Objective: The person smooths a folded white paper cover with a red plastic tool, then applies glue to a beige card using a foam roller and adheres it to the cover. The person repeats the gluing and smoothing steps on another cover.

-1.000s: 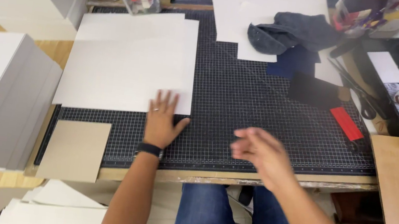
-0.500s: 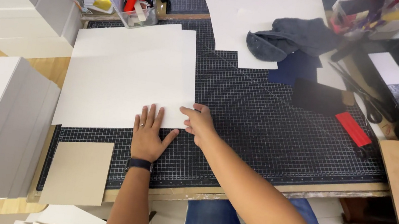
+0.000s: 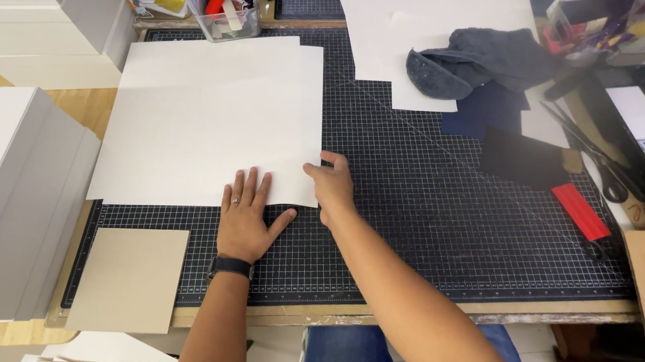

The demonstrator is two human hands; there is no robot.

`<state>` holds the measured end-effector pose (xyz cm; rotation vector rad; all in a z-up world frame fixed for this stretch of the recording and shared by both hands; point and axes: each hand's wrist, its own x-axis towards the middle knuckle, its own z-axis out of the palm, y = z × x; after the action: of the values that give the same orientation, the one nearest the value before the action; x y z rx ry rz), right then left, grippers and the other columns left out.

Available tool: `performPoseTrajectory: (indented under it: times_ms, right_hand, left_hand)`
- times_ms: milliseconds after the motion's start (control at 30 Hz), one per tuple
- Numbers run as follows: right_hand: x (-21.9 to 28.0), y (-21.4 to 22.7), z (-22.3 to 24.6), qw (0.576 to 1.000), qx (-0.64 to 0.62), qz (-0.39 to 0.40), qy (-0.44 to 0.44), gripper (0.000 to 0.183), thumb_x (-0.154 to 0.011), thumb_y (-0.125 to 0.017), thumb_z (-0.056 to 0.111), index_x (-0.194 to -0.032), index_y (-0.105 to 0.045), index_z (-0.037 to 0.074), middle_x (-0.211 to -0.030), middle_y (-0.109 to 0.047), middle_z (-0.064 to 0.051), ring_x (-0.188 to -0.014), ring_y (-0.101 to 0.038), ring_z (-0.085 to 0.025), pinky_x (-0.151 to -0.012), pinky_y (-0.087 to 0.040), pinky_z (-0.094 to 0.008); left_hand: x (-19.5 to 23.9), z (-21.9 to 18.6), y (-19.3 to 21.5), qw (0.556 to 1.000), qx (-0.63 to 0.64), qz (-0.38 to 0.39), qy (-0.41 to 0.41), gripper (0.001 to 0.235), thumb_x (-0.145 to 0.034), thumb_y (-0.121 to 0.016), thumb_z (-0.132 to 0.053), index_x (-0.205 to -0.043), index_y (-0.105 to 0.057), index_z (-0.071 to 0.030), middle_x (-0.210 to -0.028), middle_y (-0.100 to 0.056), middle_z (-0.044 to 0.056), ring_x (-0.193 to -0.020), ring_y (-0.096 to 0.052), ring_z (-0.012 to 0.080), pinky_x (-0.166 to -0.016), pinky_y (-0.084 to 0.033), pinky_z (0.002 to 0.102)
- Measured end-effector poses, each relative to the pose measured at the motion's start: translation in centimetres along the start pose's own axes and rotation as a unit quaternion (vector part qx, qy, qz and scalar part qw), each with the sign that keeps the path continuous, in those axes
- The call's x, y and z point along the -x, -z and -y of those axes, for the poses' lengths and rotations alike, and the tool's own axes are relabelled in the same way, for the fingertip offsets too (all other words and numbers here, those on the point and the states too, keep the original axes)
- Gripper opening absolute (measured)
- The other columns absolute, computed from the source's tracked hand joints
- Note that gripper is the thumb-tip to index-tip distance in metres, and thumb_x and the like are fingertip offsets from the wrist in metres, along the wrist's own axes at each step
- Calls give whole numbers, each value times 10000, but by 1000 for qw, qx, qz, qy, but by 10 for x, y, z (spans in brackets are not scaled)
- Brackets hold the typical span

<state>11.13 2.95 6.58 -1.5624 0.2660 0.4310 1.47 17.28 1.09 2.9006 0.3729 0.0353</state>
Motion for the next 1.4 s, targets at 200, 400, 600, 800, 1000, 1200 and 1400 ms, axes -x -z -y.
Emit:
performPoseTrajectory:
  times_ms: [200,400,600,800,1000,1200,1400]
  right_hand:
    - [5,6,15,993,-116,24,-26,744,-901,-747,168,-1508,-343,19,-1425,-437,-301,-1357,-496,-426,-997,-521,-622]
    - [-27,11,0,996,-85,31,-13,778,-871,-813,304,-1463,-391,27,-1087,-624,-143,-996,-637,-228,-824,-574,-414]
    - [-35,36,14,998,-46,38,-11,792,-807,-897,326,-1395,-480,0,-1028,-687,-209,-946,-706,-328,-747,-623,-500]
    - [-7,128,7,971,173,55,156,627,-814,-847,89,-1368,-582,-39,-1124,-720,-276,-1065,-713,-438,-858,-600,-556]
    - [44,253,3,959,261,-27,102,554,-838,-762,219,-1367,-633,118,-1313,-724,-83,-1119,-724,-265,-911,-592,-426]
    - [51,340,-37,972,207,-100,57,485,-884,-746,114,-1360,-659,84,-1231,-713,-166,-1047,-678,-260,-892,-537,-388]
    - [44,359,-55,959,247,-123,69,543,-887,-761,188,-1407,-625,109,-1347,-645,-124,-1254,-576,-211,-1034,-446,-351]
  left_hand:
    - [-10,9,-17,998,15,-60,-12,807,-967,-397,-770,-1597,-393,-266,-1634,-396,29,-1544,-272,262,-1270,-159,487]
    - [-35,28,-48,990,14,-141,-14,443,-1061,-442,-580,-1427,-608,-392,-1436,-624,-89,-1413,-497,219,-1177,-369,500]
    - [-20,-16,-48,965,42,-238,-98,305,-1002,-602,-447,-1271,-722,-367,-1367,-683,-86,-1317,-569,207,-1159,-384,517]
    - [58,-94,-24,941,140,-254,-172,498,-905,-743,-410,-1373,-641,-273,-1449,-615,27,-1384,-488,294,-1185,-310,588]
    - [137,-53,-16,937,154,-254,-182,753,-942,-725,-419,-1585,-386,-224,-1675,-350,76,-1580,-272,340,-1282,-145,637]
    - [203,95,16,981,62,-174,66,1162,-678,-690,-709,-1645,-210,-279,-1736,-50,187,-1573,7,477,-1194,-81,711]
    - [214,153,39,980,101,-66,158,1026,-688,-764,-596,-1564,-347,-260,-1689,-254,163,-1570,-160,413,-1113,-304,702]
